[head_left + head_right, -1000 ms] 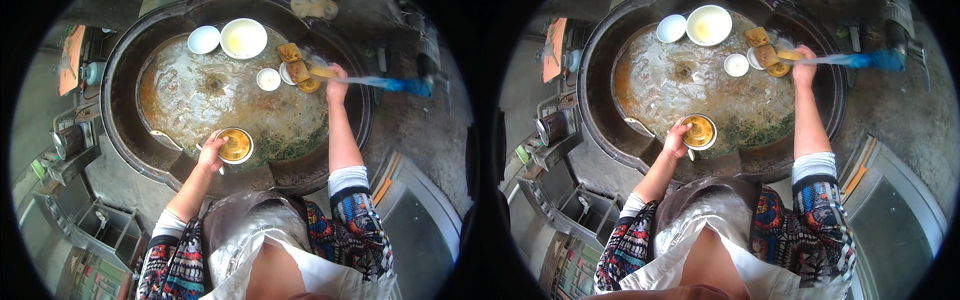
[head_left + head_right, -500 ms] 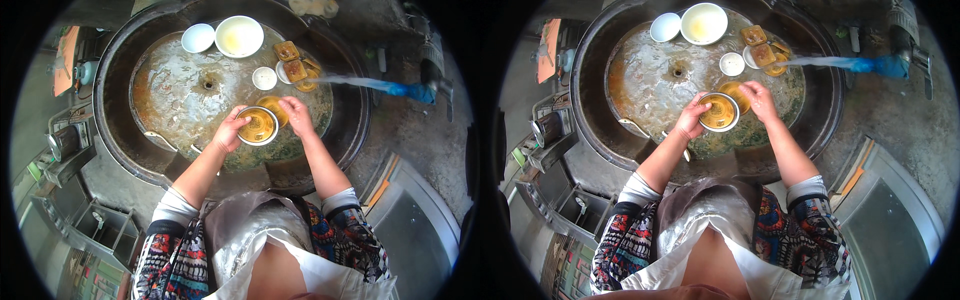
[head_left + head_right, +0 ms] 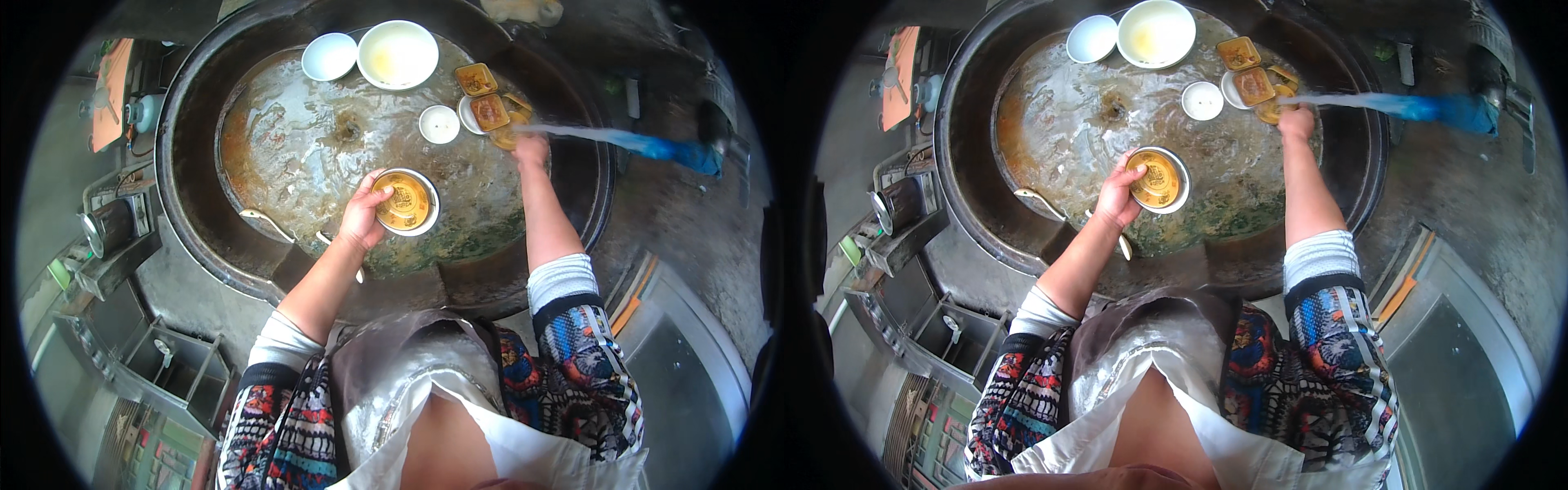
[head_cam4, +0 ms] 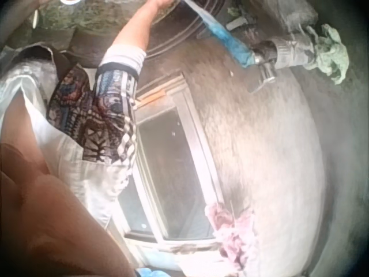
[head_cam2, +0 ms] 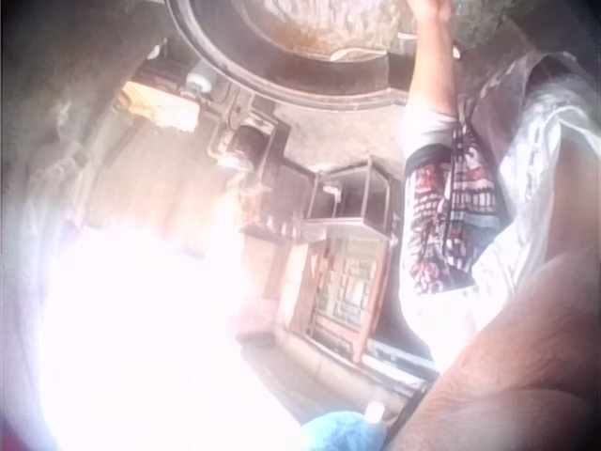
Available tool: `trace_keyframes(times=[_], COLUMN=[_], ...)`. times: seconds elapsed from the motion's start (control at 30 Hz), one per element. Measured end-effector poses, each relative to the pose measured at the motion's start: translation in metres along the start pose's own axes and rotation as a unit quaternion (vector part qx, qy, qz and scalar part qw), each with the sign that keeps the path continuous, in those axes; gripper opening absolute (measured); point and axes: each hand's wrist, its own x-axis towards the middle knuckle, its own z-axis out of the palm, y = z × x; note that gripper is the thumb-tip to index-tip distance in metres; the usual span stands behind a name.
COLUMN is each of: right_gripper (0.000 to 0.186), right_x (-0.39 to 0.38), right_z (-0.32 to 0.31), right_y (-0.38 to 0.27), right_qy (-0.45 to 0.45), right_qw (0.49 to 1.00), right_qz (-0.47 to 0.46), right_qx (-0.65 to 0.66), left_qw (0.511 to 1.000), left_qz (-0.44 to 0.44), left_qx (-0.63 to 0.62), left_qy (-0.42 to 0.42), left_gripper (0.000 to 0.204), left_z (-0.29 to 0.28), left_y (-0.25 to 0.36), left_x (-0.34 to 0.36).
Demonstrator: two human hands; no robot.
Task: The person squats to retrieve a metal tray from under a counter, then stands at a large circular sink to wash several bowls and spoons using a sponge and running water. The cleaned items are stacked in the sink.
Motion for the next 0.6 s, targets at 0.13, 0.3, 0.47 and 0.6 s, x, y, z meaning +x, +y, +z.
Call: trace_keyframes(times=[0.13, 0.3, 0.47, 0.6], right_gripper=[0.028, 0.022, 0.029, 0.031], right_x=[-0.006, 0.013, 0.018, -0.004], right_z=[-0.031, -0.052, -0.031, -0.03], right_y=[0.009, 0.01, -0.004, -0.005], right_qy=[0.142, -0.016, -0.199, -0.203], right_qw=[0.956, 0.946, 0.816, 0.83], right_qz=[-0.163, 0.005, 0.179, 0.194], right_qx=[-0.199, 0.324, 0.513, 0.482], left_qw=[1.0, 0.999, 1.0, 0.999], left_qz=[0.014, 0.021, 0.011, 0.015], left_qx=[-0.004, -0.001, 0.004, 0.026], left_qy=[-0.009, -0.025, -0.023, -0.032], left_gripper=[0.039, 0.045, 0.05, 0.049], left_z=[-0.003, 0.0, 0.009, 0.008], left_y=[0.005, 0.005, 0.007, 0.011], left_x=[0.001, 0.007, 0.001, -0.003])
